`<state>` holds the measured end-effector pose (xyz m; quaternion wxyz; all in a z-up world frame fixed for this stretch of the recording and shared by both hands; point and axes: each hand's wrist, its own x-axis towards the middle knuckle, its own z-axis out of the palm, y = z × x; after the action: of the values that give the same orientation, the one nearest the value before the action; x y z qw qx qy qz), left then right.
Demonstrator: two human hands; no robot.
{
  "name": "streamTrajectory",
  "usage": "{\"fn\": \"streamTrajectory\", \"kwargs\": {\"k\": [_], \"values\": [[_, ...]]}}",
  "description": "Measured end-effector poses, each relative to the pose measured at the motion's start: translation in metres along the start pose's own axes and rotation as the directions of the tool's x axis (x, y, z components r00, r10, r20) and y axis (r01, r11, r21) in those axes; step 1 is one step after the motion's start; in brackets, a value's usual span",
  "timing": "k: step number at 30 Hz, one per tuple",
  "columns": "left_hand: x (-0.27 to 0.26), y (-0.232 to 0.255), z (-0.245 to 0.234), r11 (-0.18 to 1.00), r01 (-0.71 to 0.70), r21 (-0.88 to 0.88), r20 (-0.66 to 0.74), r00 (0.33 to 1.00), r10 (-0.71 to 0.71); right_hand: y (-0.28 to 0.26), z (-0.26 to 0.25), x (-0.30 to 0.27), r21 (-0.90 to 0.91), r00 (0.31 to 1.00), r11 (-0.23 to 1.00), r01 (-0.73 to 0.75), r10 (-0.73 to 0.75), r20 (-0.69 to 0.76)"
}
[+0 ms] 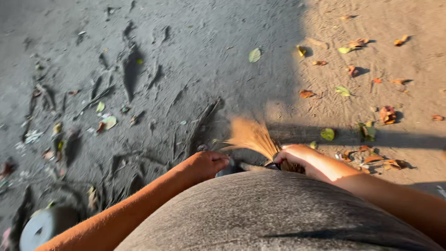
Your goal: The person sweeps an outdoor area using a bundle of sticks as a broom, gathering leaves and debris into a pile.
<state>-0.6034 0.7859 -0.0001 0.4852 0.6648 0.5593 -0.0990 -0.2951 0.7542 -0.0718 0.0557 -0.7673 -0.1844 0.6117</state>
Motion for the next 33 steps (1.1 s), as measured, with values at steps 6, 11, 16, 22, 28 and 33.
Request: {"fn": "streamTrajectory", "kwargs": {"k": [6,11,16,22,28,33], "values": [[0.075,-0.01,-0.04,0.986,-0.122,-0.116,0.074,0.989,0.131,0.038,-0.037,0.077,0.034,0.106,0.139,0.99,-0.871,0.48],[0.144,-0.015,-0.083,0.966,-0.258,0.013,0.143,0.957,0.253,0.01,-0.046,0.073,-0.071,0.722,0.738,0.67,-0.627,0.292],[0.176,0.037,-0.124,0.94,-0.329,-0.091,0.325,0.882,0.341,0.026,-0.024,0.092,-0.046,0.964,0.963,0.264,-0.266,-0.025],[0.194,0.138,-0.123,0.915,-0.38,0.138,0.502,0.823,0.266,0.136,-0.009,-0.017,0.824,0.94,0.547,0.148,0.181,-0.289],[0.21,0.197,-0.073,0.839,-0.521,0.156,0.651,0.693,0.309,0.164,-0.006,-0.083,0.905,0.972,-0.358,0.229,0.128,-0.195],[0.226,0.229,-0.072,0.856,-0.428,0.29,0.646,0.747,0.155,0.162,-0.038,-0.021,0.916,0.899,-0.225,0.333,0.368,-0.236]]}}
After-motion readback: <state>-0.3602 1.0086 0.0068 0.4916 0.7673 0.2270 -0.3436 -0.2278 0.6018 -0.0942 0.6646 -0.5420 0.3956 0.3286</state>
